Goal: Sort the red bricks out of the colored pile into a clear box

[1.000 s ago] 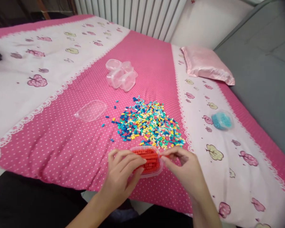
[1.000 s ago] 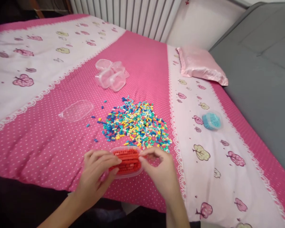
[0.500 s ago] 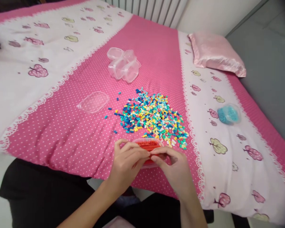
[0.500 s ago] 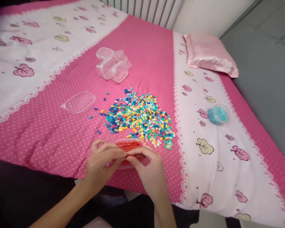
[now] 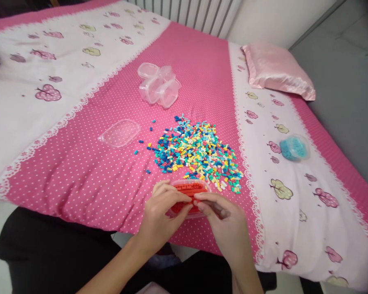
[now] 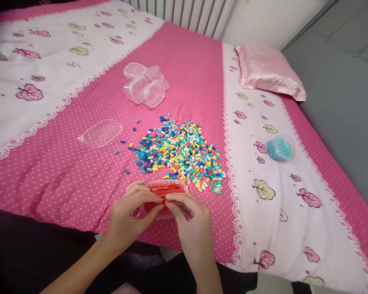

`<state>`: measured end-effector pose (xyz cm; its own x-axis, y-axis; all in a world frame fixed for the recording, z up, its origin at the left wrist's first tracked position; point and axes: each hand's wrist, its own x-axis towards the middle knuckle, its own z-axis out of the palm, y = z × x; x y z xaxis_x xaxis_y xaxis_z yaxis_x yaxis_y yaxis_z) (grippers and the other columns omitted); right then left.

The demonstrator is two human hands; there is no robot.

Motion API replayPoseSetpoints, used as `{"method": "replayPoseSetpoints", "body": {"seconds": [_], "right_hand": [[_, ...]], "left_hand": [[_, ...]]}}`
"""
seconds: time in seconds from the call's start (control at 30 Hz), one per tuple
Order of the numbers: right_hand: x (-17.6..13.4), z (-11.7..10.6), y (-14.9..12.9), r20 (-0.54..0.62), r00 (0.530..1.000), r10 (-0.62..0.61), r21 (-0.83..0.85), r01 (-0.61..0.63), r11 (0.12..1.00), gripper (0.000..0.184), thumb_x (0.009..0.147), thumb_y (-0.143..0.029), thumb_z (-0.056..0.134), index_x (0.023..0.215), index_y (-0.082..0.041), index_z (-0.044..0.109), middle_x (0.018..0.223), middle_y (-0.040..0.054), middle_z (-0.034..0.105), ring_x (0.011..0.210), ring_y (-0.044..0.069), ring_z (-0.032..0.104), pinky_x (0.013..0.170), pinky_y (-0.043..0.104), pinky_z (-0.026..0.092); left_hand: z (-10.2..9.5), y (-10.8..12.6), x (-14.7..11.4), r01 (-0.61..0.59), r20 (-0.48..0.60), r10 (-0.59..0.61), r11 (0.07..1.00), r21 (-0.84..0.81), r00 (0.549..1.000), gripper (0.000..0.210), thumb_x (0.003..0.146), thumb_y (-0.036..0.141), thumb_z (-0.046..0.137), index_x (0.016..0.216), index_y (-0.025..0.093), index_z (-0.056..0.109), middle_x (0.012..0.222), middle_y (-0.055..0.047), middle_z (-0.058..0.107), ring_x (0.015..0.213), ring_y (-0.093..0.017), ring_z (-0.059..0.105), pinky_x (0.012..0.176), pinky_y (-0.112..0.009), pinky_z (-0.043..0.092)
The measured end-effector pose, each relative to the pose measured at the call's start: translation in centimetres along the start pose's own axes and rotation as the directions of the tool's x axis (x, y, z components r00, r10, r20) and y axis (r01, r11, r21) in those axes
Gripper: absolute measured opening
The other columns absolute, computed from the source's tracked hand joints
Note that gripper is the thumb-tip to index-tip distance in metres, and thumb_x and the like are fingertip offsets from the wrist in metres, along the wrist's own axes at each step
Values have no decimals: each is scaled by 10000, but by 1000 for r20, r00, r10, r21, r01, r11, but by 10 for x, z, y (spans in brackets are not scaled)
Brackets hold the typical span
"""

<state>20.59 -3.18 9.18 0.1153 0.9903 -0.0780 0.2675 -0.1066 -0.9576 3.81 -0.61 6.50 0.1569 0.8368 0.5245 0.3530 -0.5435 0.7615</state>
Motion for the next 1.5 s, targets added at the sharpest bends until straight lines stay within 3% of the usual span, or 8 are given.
{"method": "replayPoseSetpoints", "body": {"seconds": [0.17,0.33,0.63,0.77,1.0,1.23,1.5], "right_hand": [[-1,-2,0,37,999,-22,33,21,999,157,895,-289,688,1009,-302,795,1113,39,774,1023,221,733,909,359,597],[-2,0,1,15,1000,4,-38,-3,999,135,907,-281,652,915,-263,786,933,41,784,844,213,749,790,350,617],[3,1,2,61,997,37,179,-48,983,29,819,-238,737,829,-243,764,934,43,796,858,212,760,793,338,636],[3,-1,0,29,999,37,186,-42,982,68,774,-213,787,821,-250,754,812,10,780,754,182,752,707,279,633],[-2,3,-6,-32,999,8,211,-2,977,121,768,-170,802,809,-260,732,785,-12,765,746,149,742,692,218,614],[-8,8,-15,-122,990,-77,76,86,993,121,800,-195,779,804,-240,667,766,8,758,723,171,753,668,243,620],[-8,9,-15,-117,985,-127,81,137,987,157,798,-166,774,777,-236,635,739,-6,756,710,148,753,653,199,612]], "left_hand": [[-1,-2,-1,-21,23,21,999,28,1000,71,876,187,736,892,239,690,799,24,754,764,-160,663,888,-381,457],[-2,-2,-1,-15,10,15,999,33,1000,62,887,244,748,859,240,693,795,30,760,755,-162,657,820,-371,423],[-1,-3,2,-23,11,23,1000,20,1000,90,938,294,692,861,253,716,778,22,762,741,-165,646,806,-384,413],[-1,-4,1,-22,17,22,1000,-15,1000,115,941,313,695,842,256,706,791,33,770,750,-165,642,818,-398,388],[0,-1,1,53,-8,-54,992,-116,999,167,876,315,771,746,236,701,770,27,781,734,-167,633,775,-383,424],[-2,4,5,94,21,-92,978,-188,996,261,873,332,773,659,223,671,704,39,760,684,-151,604,709,-362,410],[-7,6,8,239,131,-217,952,-191,967,387,850,444,777,564,215,653,652,29,726,691,-148,588,741,-359,364]]}}
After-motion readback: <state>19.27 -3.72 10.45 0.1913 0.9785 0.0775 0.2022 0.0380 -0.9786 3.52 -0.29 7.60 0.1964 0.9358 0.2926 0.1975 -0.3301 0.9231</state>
